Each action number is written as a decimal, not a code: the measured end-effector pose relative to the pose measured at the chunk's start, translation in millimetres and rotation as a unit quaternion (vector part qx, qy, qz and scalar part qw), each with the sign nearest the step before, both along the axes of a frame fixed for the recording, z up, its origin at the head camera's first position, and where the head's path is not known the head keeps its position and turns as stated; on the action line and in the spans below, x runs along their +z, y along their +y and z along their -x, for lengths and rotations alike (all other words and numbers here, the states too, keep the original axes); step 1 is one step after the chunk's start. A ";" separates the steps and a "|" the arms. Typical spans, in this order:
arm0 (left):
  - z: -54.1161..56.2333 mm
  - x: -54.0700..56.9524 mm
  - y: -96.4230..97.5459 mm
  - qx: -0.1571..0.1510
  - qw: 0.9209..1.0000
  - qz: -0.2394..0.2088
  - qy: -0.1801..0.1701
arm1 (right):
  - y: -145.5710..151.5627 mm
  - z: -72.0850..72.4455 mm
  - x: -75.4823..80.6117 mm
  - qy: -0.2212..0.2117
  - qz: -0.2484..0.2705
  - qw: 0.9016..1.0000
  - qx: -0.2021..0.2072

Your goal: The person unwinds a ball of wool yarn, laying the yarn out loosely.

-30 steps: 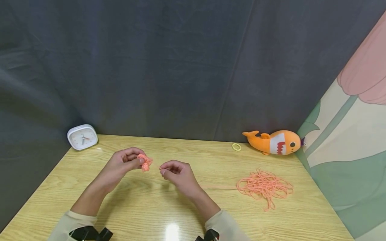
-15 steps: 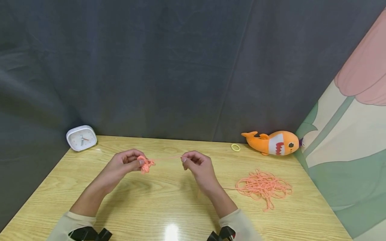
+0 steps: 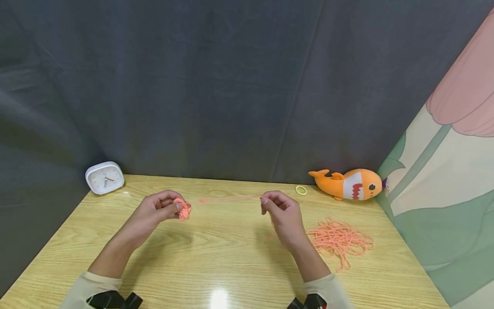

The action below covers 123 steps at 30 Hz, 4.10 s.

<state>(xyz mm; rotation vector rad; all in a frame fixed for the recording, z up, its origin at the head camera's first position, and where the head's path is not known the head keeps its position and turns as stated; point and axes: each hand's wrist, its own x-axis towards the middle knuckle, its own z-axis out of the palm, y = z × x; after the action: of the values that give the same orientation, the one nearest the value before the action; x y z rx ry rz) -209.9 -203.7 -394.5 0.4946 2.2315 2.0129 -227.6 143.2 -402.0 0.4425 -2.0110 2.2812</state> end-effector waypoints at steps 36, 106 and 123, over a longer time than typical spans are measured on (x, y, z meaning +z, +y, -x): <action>1.2 2.0 -4.8 0.035 0.999 -0.034 0.011 | 92.1 5.5 25.5 0.046 0.193 0.976 -0.087; 1.8 1.2 -9.5 0.101 0.995 -0.002 -0.005 | 216.1 -4.1 39.0 0.079 0.391 0.878 -0.264; 2.8 2.1 -16.4 0.097 0.995 -0.038 0.006 | 231.1 -4.7 37.7 0.089 0.418 0.857 -0.288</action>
<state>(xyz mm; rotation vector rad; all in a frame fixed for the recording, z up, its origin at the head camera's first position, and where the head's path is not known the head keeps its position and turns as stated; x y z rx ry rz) -212.7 -220.1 -392.4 0.3055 2.2986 2.1984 -222.9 374.3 -364.3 -0.0341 -0.7445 2.2847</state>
